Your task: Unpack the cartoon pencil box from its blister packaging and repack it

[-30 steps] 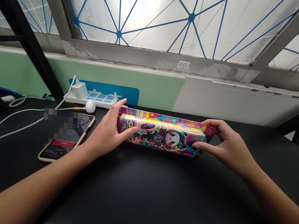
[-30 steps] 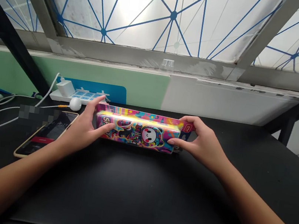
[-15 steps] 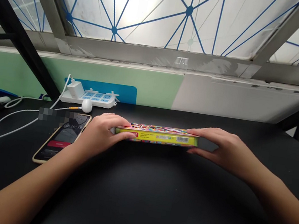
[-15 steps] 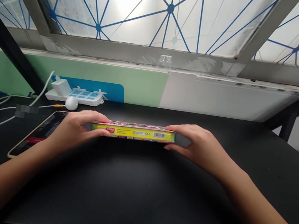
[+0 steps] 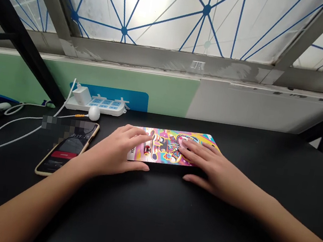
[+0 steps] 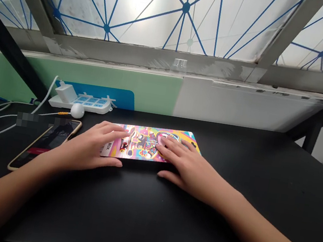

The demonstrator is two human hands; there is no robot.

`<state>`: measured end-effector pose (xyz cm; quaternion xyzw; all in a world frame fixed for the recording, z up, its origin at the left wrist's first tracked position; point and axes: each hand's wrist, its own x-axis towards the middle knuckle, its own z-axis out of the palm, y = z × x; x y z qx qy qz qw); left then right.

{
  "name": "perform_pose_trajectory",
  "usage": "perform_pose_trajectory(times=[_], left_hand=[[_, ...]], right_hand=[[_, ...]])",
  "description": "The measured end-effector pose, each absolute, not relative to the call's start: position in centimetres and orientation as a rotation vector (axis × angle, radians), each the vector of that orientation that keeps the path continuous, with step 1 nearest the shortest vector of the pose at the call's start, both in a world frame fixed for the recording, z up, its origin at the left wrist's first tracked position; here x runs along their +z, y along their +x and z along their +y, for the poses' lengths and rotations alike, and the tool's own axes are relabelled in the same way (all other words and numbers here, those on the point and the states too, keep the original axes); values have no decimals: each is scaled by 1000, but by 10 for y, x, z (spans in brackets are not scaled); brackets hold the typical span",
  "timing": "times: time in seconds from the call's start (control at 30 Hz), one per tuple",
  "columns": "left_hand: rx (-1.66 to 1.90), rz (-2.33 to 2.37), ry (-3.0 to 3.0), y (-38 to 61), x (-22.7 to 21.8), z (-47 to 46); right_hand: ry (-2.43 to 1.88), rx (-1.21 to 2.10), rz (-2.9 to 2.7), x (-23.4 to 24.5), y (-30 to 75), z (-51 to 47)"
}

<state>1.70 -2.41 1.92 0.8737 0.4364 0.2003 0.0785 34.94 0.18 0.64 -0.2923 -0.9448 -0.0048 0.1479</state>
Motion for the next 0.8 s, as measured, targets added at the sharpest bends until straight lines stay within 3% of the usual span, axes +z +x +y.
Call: perform_pose_trajectory(times=[0.23,0.5,0.8], left_hand=[[429,1533,2355,22,9,-22],[249,1616,2411,23,14,-22],[287,1617,2656,35,17,-28]], right_hand=[[-896,60,-2811,11,345,0],[-1173,234,-2809,29,410,24],[-955,-161,-2674,17,362,13]])
